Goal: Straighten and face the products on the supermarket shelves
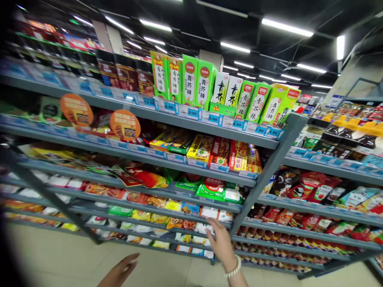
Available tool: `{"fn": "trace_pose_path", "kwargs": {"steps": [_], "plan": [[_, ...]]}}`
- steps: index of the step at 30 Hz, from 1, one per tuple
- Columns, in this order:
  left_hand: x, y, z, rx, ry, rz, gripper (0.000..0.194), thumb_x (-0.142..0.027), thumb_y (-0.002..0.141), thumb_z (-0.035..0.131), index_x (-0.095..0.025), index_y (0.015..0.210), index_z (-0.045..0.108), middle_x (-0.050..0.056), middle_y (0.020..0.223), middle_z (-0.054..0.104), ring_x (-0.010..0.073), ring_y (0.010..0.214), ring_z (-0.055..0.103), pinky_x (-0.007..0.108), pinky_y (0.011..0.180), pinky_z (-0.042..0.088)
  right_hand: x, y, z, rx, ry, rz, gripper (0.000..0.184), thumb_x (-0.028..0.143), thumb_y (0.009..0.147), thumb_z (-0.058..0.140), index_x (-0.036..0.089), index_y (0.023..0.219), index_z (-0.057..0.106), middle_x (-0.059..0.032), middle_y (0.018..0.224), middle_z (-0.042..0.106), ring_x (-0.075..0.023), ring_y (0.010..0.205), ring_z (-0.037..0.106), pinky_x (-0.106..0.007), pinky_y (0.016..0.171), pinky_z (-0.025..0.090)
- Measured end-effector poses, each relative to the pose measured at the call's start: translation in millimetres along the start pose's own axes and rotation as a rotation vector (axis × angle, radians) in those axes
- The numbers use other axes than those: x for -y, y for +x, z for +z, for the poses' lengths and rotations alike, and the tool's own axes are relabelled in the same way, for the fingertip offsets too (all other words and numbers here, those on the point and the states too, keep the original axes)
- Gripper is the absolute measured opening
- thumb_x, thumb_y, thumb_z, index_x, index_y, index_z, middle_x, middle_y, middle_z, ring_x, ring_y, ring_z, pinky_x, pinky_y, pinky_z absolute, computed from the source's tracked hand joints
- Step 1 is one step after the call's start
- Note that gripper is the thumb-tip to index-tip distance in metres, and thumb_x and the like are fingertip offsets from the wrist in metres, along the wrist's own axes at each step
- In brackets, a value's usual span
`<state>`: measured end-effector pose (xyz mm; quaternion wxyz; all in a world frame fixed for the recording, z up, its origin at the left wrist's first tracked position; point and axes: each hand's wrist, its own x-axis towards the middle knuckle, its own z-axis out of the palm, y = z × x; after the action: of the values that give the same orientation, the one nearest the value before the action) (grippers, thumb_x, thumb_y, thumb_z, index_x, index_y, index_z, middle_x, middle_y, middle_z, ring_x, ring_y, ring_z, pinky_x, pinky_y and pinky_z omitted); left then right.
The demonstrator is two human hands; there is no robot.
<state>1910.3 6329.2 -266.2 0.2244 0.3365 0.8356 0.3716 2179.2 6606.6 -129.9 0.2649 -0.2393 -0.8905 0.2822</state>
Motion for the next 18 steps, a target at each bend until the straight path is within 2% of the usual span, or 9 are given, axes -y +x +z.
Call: {"fn": "trace_pose_path", "kwargs": {"steps": [3,5,7,10,12,14,16,18], "plan": [[-85.9,37.0,-6.9,0.066,-0.032,0.252,0.044,-0.050,0.088,0.042,-0.027,0.117,0.068,0.004,0.126,0.070,0.0228,0.119,0.064,0.040,0.106,0.051,40.6,32.8,-54.2,-0.122,-0.106,-0.200,0.034,0.027,0.099,0.052,0.024,0.131,0.061,-0.0102,0.131,0.065,-0.0238,0.124,0.059,-0.044,0.105,0.051],[-152.7,51.2,-19.2,0.021,-0.009,0.439,0.043,-0.042,0.096,0.038,-0.025,0.130,0.060,0.007,0.139,0.061,0.0198,0.129,0.056,0.039,0.113,0.044,61.8,50.2,-85.5,-0.227,-0.176,-0.318,0.037,0.023,0.098,0.054,0.024,0.134,0.058,-0.0114,0.134,0.062,-0.0246,0.125,0.058,-0.046,0.104,0.051],[-214.1,60.2,-37.2,-0.102,0.046,0.604,0.041,-0.037,0.099,0.040,-0.026,0.135,0.055,0.007,0.145,0.055,0.0187,0.136,0.049,0.039,0.115,0.042,77.9,68.5,-107.2,-0.303,-0.213,-0.408,0.040,0.019,0.096,0.055,0.024,0.137,0.055,-0.0120,0.135,0.060,-0.0259,0.126,0.056,-0.048,0.104,0.050],[-283.9,78.8,-70.4,-0.434,0.149,0.769,0.043,-0.026,0.098,0.043,-0.022,0.141,0.048,0.009,0.151,0.047,0.0213,0.145,0.035,0.045,0.121,0.032,98.8,102.4,-120.0,-0.327,-0.217,-0.521,0.043,0.017,0.096,0.056,0.024,0.138,0.053,-0.0118,0.138,0.057,-0.0273,0.129,0.053,-0.050,0.105,0.048],[-313.7,99.4,-92.3,-0.611,0.208,0.795,0.049,-0.016,0.095,0.041,-0.017,0.144,0.043,0.012,0.154,0.042,0.0225,0.147,0.030,0.046,0.123,0.029,113.1,126.2,-117.3,-0.317,-0.213,-0.582,0.045,0.018,0.095,0.056,0.025,0.140,0.052,-0.0115,0.140,0.056,-0.0279,0.131,0.051,-0.052,0.108,0.045],[-330.5,123.1,-110.2,-0.701,0.282,0.757,0.058,-0.007,0.091,0.035,-0.014,0.148,0.038,0.012,0.158,0.036,0.0238,0.149,0.027,0.047,0.123,0.028,126.5,145.2,-109.3,-0.302,-0.202,-0.624,0.046,0.019,0.096,0.056,0.025,0.141,0.050,-0.0114,0.141,0.055,-0.0282,0.132,0.049,-0.053,0.109,0.044],[-335.4,143.9,-121.2,-0.713,0.353,0.705,0.061,-0.004,0.088,0.033,-0.014,0.148,0.040,0.012,0.156,0.040,0.0254,0.148,0.029,0.049,0.122,0.029,136.0,155.8,-99.8,-0.276,-0.171,-0.658,0.047,0.020,0.096,0.056,0.025,0.142,0.050,-0.0112,0.143,0.054,-0.0282,0.134,0.048,-0.052,0.110,0.043],[-331.7,156.7,-124.6,-0.683,0.393,0.682,0.058,-0.004,0.087,0.033,-0.014,0.142,0.048,0.012,0.149,0.049,0.0261,0.144,0.036,0.050,0.119,0.032,138.8,158.6,-92.7,-0.251,-0.134,-0.670,0.048,0.019,0.096,0.056,0.025,0.143,0.048,-0.0110,0.145,0.052,-0.0278,0.136,0.046,-0.052,0.111,0.043]]}}
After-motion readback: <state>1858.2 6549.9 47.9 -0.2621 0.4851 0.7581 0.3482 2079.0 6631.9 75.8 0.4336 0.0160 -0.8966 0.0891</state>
